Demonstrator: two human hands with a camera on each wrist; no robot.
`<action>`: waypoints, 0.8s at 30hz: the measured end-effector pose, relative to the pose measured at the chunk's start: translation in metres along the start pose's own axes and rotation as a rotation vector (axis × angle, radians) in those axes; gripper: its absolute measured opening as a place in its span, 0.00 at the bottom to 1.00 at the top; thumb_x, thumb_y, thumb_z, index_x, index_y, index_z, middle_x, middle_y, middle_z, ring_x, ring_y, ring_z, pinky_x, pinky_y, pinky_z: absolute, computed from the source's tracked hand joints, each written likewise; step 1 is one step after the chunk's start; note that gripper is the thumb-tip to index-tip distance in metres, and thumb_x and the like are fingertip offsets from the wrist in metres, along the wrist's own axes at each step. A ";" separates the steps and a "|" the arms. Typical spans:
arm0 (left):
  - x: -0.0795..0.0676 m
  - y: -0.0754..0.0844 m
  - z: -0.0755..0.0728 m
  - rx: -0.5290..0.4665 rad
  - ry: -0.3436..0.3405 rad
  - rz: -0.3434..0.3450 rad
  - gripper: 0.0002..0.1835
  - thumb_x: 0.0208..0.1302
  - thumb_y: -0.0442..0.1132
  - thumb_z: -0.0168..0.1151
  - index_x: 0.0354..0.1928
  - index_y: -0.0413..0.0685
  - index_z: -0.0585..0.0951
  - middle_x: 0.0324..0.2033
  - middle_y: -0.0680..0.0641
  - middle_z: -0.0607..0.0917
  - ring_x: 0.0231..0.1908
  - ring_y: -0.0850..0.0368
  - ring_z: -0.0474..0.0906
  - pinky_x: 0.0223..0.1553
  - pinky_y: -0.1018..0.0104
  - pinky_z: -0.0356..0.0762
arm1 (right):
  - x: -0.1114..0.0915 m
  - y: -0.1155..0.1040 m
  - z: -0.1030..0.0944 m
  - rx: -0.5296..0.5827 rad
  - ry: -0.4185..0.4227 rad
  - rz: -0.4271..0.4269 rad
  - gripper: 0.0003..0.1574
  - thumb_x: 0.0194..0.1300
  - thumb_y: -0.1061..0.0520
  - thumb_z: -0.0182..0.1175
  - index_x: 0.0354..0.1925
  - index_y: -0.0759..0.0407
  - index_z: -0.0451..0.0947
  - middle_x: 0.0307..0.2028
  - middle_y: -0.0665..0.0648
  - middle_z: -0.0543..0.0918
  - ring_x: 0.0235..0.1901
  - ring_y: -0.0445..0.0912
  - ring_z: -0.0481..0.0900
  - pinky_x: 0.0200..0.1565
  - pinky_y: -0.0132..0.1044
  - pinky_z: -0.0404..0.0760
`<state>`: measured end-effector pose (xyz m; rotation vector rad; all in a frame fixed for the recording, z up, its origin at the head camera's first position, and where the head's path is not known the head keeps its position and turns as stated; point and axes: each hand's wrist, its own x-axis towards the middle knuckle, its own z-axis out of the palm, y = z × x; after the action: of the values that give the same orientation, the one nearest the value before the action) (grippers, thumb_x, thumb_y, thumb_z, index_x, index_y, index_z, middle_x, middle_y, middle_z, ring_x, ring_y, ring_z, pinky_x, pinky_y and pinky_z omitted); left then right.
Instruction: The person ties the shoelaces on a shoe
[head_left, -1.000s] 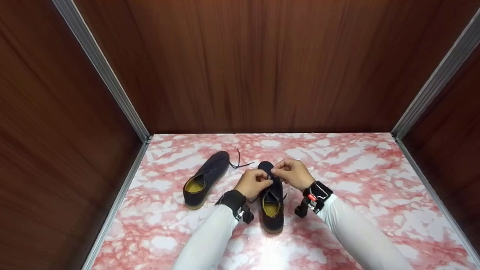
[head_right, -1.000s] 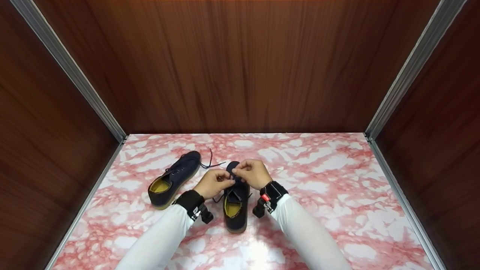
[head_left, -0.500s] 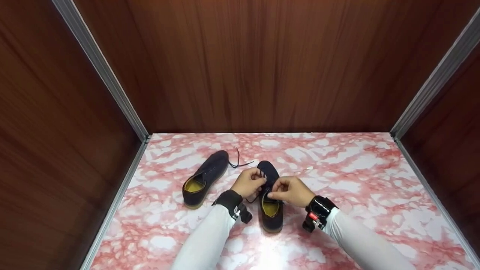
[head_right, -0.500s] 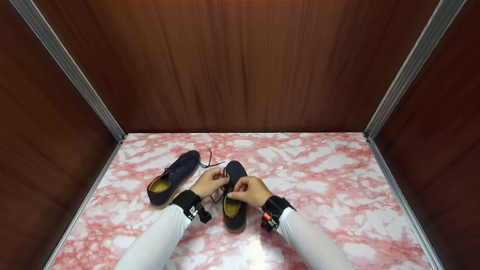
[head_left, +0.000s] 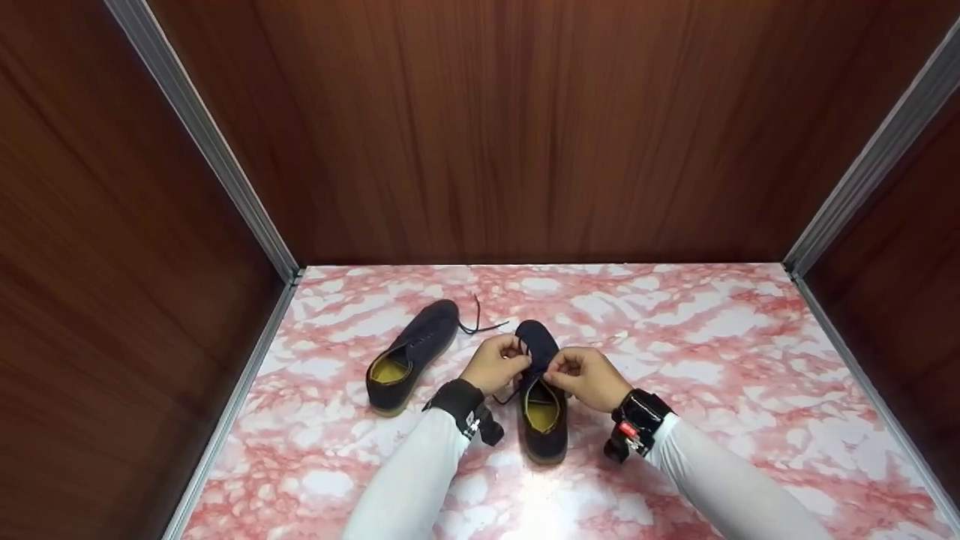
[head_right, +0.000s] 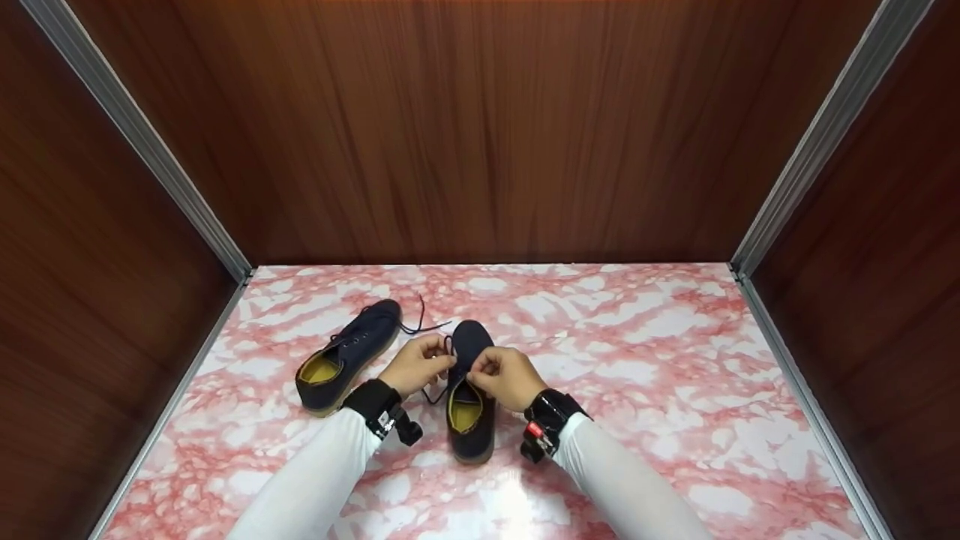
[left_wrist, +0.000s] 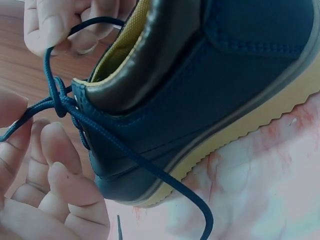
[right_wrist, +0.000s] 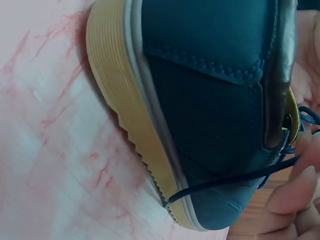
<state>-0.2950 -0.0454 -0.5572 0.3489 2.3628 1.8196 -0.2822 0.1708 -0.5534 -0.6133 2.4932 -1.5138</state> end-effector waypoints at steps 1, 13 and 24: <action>0.000 0.000 0.000 -0.001 0.004 -0.001 0.06 0.64 0.29 0.65 0.39 0.32 0.80 0.24 0.56 0.77 0.23 0.61 0.77 0.27 0.74 0.76 | 0.000 -0.001 0.000 0.003 0.009 0.005 0.07 0.68 0.59 0.70 0.34 0.60 0.82 0.30 0.56 0.85 0.25 0.42 0.81 0.27 0.28 0.79; 0.000 0.001 -0.001 -0.027 0.001 -0.070 0.08 0.64 0.32 0.66 0.28 0.46 0.77 0.21 0.53 0.80 0.21 0.62 0.78 0.25 0.72 0.76 | 0.008 -0.005 0.000 0.008 0.075 0.057 0.06 0.68 0.60 0.69 0.35 0.62 0.82 0.27 0.52 0.85 0.22 0.40 0.79 0.25 0.28 0.77; -0.002 0.004 -0.003 -0.061 -0.010 -0.131 0.11 0.66 0.36 0.67 0.27 0.51 0.77 0.21 0.50 0.81 0.22 0.60 0.78 0.18 0.76 0.67 | 0.012 -0.004 0.002 0.010 0.092 0.133 0.08 0.67 0.60 0.70 0.35 0.64 0.82 0.24 0.50 0.85 0.21 0.40 0.79 0.23 0.28 0.75</action>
<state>-0.2937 -0.0480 -0.5528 0.1912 2.2598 1.8215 -0.2912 0.1628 -0.5494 -0.3751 2.5354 -1.5368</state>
